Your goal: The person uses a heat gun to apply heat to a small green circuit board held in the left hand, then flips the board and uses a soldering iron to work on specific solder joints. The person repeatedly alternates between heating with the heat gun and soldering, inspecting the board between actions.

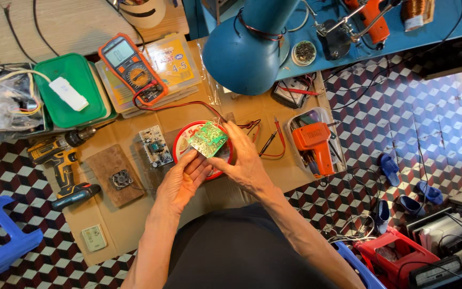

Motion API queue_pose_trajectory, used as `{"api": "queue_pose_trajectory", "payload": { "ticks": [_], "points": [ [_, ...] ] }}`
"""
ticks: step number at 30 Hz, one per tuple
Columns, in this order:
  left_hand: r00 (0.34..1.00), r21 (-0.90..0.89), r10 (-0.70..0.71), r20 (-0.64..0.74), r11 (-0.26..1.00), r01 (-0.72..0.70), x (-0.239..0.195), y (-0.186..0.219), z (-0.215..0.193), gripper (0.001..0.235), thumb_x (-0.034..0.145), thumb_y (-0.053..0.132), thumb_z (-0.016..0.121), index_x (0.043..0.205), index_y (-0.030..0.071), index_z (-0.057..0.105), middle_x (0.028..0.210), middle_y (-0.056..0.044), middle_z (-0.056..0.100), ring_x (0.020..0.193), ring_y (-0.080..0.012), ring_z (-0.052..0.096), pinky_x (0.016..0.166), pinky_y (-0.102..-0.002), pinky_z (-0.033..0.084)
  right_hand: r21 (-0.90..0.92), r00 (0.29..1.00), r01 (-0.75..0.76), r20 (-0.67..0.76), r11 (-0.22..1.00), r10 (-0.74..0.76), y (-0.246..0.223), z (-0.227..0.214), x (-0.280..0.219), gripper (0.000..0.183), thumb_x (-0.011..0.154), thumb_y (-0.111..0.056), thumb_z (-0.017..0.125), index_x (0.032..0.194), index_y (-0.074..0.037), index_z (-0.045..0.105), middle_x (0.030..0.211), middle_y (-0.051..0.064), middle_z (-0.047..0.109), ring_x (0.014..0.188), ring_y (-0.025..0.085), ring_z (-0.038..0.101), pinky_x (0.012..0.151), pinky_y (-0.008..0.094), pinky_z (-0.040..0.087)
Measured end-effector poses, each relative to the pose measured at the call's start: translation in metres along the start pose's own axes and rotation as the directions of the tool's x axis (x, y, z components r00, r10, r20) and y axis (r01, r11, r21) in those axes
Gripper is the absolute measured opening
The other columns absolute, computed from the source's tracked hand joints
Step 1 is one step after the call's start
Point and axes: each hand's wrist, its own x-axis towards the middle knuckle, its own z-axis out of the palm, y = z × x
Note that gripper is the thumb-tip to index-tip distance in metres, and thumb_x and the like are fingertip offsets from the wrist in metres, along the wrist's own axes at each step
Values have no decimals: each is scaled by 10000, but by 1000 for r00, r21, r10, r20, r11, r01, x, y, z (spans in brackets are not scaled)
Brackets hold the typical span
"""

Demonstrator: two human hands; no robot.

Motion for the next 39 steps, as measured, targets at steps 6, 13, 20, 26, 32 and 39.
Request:
{"api": "queue_pose_trajectory", "payload": {
  "ticks": [6,13,20,26,32,39],
  "points": [
    [1000,-68,-18,8,998,19,-1,1,-3,243,908,164,721,1115,46,672,1089,-134,732,1002,-255,723,886,-386,631,-362,823,-463,-514,809,242,90,-85,-63,550,954,-293,713,1376,22,551,1453,229,530,1365,389,513,1134,490,413],
    [999,-101,-41,12,994,42,5,-7,-16,257,908,155,704,1116,9,661,1088,-150,725,1002,-280,734,867,-413,643,-588,642,-732,-424,344,639,214,-109,-69,689,764,-251,790,1369,-18,554,1359,217,544,1264,408,557,1057,505,466],
    [995,-140,-25,92,989,38,9,-13,-22,258,932,146,694,1134,-10,652,1096,-165,738,974,-269,741,860,-393,636,-374,623,-782,-472,498,624,222,-111,-74,624,759,-222,784,1315,-25,579,1367,200,491,1130,440,594,964,542,490],
    [987,54,23,157,998,-32,-5,-6,-21,305,959,190,676,1163,-37,654,1087,-156,729,986,-237,735,872,-362,628,201,732,-427,-496,882,467,137,-125,-97,466,833,-94,795,1255,-14,615,1243,158,586,1045,207,627,917,346,539],
    [972,227,81,222,965,-133,-17,2,-31,300,954,179,672,1181,-11,627,1083,-122,726,992,-215,730,905,-351,626,667,832,-368,-75,648,550,16,-94,-107,285,940,-154,725,1180,-24,645,740,78,616,628,178,625,574,325,568],
    [964,186,100,246,971,-149,-16,5,-38,262,957,151,677,1167,-1,642,1053,-124,719,964,-213,723,907,-353,620,290,884,-464,98,837,456,-7,-32,-106,263,871,-243,750,1038,-50,687,723,56,711,541,149,680,499,317,605]
  ]
}}
